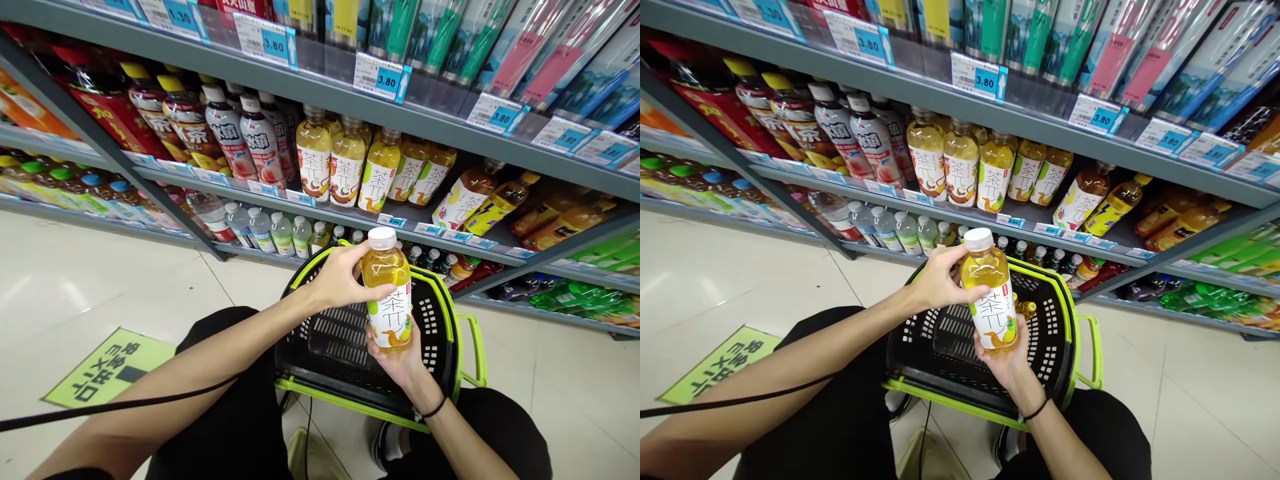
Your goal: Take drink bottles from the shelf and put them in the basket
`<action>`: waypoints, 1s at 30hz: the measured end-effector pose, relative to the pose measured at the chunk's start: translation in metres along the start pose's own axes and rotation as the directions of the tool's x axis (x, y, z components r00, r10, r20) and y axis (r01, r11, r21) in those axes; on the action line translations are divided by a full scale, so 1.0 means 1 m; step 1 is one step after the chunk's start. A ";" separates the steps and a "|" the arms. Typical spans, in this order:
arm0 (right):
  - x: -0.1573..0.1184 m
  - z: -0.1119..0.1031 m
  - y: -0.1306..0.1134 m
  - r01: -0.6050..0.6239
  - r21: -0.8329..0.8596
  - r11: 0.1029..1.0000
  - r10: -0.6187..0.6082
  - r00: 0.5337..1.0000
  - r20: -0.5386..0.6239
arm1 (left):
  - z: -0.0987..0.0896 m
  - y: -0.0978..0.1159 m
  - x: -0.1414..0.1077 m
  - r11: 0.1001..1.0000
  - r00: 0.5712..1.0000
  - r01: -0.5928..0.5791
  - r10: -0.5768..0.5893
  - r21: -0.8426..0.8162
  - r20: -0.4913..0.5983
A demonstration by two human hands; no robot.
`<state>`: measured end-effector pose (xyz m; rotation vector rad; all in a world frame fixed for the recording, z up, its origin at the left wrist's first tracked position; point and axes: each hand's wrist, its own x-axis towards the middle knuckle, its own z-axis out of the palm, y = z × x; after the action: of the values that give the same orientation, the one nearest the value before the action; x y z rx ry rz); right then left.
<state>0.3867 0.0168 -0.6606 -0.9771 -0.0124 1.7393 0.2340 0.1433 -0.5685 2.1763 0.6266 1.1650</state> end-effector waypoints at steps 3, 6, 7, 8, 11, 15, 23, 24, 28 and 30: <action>0.003 -0.005 0.002 0.011 -0.011 1.000 -0.010 0.999 0.032 | 0.000 -0.006 -0.002 0.993 0.993 -0.109 0.110 0.049 -0.036; 0.005 -0.010 0.005 0.037 0.005 0.999 -0.038 0.993 0.114 | 0.001 -0.010 -0.002 0.940 0.933 -0.324 0.336 0.105 -0.127; 0.006 -0.011 0.006 0.051 0.011 0.999 -0.052 0.989 0.137 | 0.002 -0.011 -0.001 0.916 0.905 -0.383 0.398 0.117 -0.152; 0.006 -0.011 0.007 0.063 0.016 0.998 -0.064 0.986 0.154 | 0.002 -0.011 0.000 0.898 0.883 -0.422 0.439 0.125 -0.170; 0.006 -0.011 0.008 0.061 0.036 0.997 -0.067 0.981 0.182 | 0.003 -0.012 0.001 0.891 0.878 -0.431 0.451 0.146 -0.161; 0.005 -0.010 0.009 0.041 0.059 0.997 -0.051 0.985 0.168 | 0.002 -0.016 -0.001 0.902 0.896 -0.399 0.422 0.164 -0.141; 0.007 -0.013 0.009 0.032 0.081 0.996 -0.047 0.980 0.193 | 0.002 -0.018 0.000 0.903 0.894 -0.400 0.422 0.155 -0.152; 0.007 -0.014 0.009 0.033 0.080 0.996 -0.048 0.980 0.191 | 0.002 -0.018 0.000 0.904 0.896 -0.397 0.419 0.157 -0.150; 0.006 -0.013 0.008 0.038 0.078 0.996 -0.053 0.979 0.199 | 0.003 -0.019 -0.001 0.912 0.907 -0.374 0.397 0.167 -0.138; 0.006 -0.012 0.008 0.044 0.077 0.996 -0.059 0.975 0.212 | 0.003 -0.019 -0.001 0.915 0.910 -0.367 0.391 0.169 -0.138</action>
<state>0.3872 0.0125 -0.6757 -0.7277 -0.1128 1.7775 0.2333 0.1556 -0.5836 2.4074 0.3666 1.5633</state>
